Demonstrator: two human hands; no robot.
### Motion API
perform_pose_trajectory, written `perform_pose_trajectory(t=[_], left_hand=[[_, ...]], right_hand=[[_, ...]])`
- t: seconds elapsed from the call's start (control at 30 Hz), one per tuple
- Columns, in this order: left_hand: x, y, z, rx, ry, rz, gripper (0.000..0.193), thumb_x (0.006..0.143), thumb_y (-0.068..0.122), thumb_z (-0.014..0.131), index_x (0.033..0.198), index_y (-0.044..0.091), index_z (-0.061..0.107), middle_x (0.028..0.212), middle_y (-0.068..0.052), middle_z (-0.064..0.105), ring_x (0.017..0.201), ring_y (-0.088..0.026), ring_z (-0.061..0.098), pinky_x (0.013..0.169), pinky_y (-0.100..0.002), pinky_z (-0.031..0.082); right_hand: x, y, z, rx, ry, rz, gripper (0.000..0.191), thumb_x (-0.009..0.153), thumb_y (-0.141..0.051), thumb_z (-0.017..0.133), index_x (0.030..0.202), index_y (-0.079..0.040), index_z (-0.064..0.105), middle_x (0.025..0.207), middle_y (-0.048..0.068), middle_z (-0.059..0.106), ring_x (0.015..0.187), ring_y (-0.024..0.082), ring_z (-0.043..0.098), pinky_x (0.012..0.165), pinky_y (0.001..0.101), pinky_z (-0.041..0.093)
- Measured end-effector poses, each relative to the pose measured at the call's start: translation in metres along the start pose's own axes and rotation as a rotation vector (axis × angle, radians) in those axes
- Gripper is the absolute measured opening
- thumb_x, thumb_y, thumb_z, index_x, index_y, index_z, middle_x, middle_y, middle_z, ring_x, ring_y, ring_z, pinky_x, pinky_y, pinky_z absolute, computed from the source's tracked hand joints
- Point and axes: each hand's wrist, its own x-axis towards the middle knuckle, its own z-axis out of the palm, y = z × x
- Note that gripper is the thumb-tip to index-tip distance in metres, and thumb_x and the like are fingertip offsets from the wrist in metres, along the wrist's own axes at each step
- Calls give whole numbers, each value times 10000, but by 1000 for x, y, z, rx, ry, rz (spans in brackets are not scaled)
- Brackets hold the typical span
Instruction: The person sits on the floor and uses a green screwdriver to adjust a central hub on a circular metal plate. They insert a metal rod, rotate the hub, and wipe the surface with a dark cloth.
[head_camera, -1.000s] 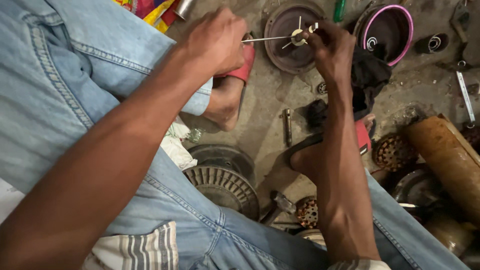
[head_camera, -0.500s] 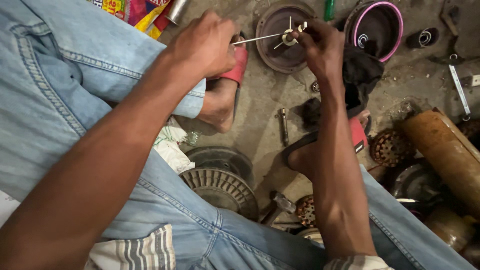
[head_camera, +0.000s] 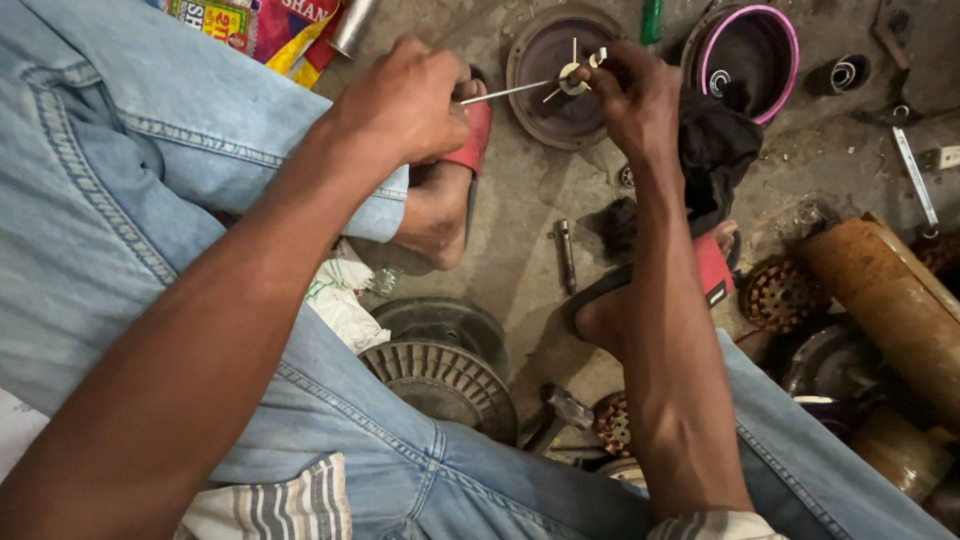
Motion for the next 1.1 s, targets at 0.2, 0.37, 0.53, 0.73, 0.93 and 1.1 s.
perform_pose_trajectory(t=[0.2, 0.37, 0.53, 0.73, 0.93, 1.1], left_hand=[[-2, 3, -1, -24, 29, 10, 404, 806, 273, 740, 1199, 180, 722, 1274, -224, 610, 1160, -411, 616, 957, -482, 510], [0, 2, -1, -15, -54, -29, 454, 802, 277, 743, 1249, 210, 698, 1335, -197, 588, 1218, -385, 603, 1006, -466, 507], [15, -22, 10, 12, -43, 49, 466, 841, 262, 713, 1304, 245, 663, 1313, -204, 577, 1178, -425, 583, 966, -498, 489], [49, -61, 31, 18, 32, 200, 510, 863, 123, 637, 1361, 232, 662, 1238, -178, 703, 1106, -411, 661, 941, -514, 534], [89, -59, 46, -157, 19, 382, 393, 841, 198, 749, 1227, 126, 721, 1097, -232, 711, 1048, -415, 681, 898, -479, 548], [108, -46, 73, -152, 49, 531, 335, 833, 96, 690, 1164, 88, 731, 1143, -202, 720, 1086, -400, 674, 958, -462, 532]], right_hand=[[-1, -3, -1, 21, -5, -61, 158, 980, -43, 761, 1130, 9, 766, 898, 115, 769, 761, 129, 687, 644, 309, 513], [-1, -3, 0, 44, -3, -52, 182, 981, -43, 755, 1157, -1, 767, 914, 121, 766, 787, 140, 705, 660, 313, 530], [-3, 4, 1, 148, -7, -94, 172, 1004, -24, 707, 1170, 11, 734, 1011, 119, 784, 930, 130, 761, 774, 307, 587], [-10, 19, 2, 37, -1, -13, 143, 1001, -72, 775, 1075, 29, 706, 789, 121, 625, 746, 141, 533, 666, 324, 482], [-21, 43, 12, -40, 198, -337, 362, 862, -96, 810, 1191, -40, 671, 1189, 186, 681, 1092, 363, 637, 921, 446, 519], [-29, 52, 13, -30, 226, -167, 438, 822, 6, 727, 1247, -85, 677, 1203, 131, 700, 1196, 354, 621, 1061, 449, 475]])
